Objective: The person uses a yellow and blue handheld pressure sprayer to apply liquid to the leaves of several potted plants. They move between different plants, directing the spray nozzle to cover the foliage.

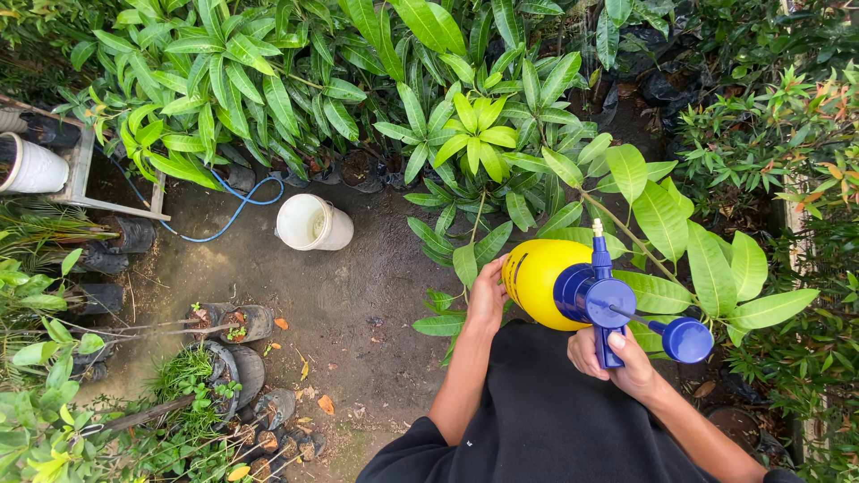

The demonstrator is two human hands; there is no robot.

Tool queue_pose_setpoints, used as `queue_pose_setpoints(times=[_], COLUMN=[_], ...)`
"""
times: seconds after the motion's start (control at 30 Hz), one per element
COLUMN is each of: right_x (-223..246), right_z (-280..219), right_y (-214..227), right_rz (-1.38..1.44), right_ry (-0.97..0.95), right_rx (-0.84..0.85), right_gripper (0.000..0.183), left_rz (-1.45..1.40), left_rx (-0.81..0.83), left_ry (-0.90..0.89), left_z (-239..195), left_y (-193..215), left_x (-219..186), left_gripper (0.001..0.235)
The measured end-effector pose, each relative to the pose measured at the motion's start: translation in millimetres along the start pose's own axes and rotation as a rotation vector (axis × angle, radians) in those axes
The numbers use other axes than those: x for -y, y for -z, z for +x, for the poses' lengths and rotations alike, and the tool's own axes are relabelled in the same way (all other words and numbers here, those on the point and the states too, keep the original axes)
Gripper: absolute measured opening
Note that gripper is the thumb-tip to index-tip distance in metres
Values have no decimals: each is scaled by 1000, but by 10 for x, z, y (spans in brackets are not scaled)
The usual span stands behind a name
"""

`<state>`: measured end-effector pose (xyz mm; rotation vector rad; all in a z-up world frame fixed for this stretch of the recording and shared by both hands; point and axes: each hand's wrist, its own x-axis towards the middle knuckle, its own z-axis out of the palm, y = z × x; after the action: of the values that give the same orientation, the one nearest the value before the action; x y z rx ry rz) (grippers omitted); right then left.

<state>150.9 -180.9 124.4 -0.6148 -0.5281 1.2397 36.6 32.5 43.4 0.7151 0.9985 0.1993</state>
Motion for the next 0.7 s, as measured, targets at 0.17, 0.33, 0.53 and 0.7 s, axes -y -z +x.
queue_pose_setpoints(times=[0.17, 0.33, 0.53, 0.7], right_x=[14, 51, 44, 59], right_z=[24, 2, 14, 5], right_y=[29, 23, 33, 66], right_rz=[16, -66, -106, -116], right_ry=[14, -99, -82, -114], right_rx=[5, 9, 69, 60], right_gripper=[61, 61, 61, 62], left_rz=[1, -4, -31, -48], left_rx=[-5, -12, -39, -52], left_ry=[-2, -20, -32, -24], left_z=[-10, -23, -30, -36], left_y=[-10, 12, 26, 23], left_x=[-1, -5, -2, 29], left_gripper=[60, 60, 60, 59])
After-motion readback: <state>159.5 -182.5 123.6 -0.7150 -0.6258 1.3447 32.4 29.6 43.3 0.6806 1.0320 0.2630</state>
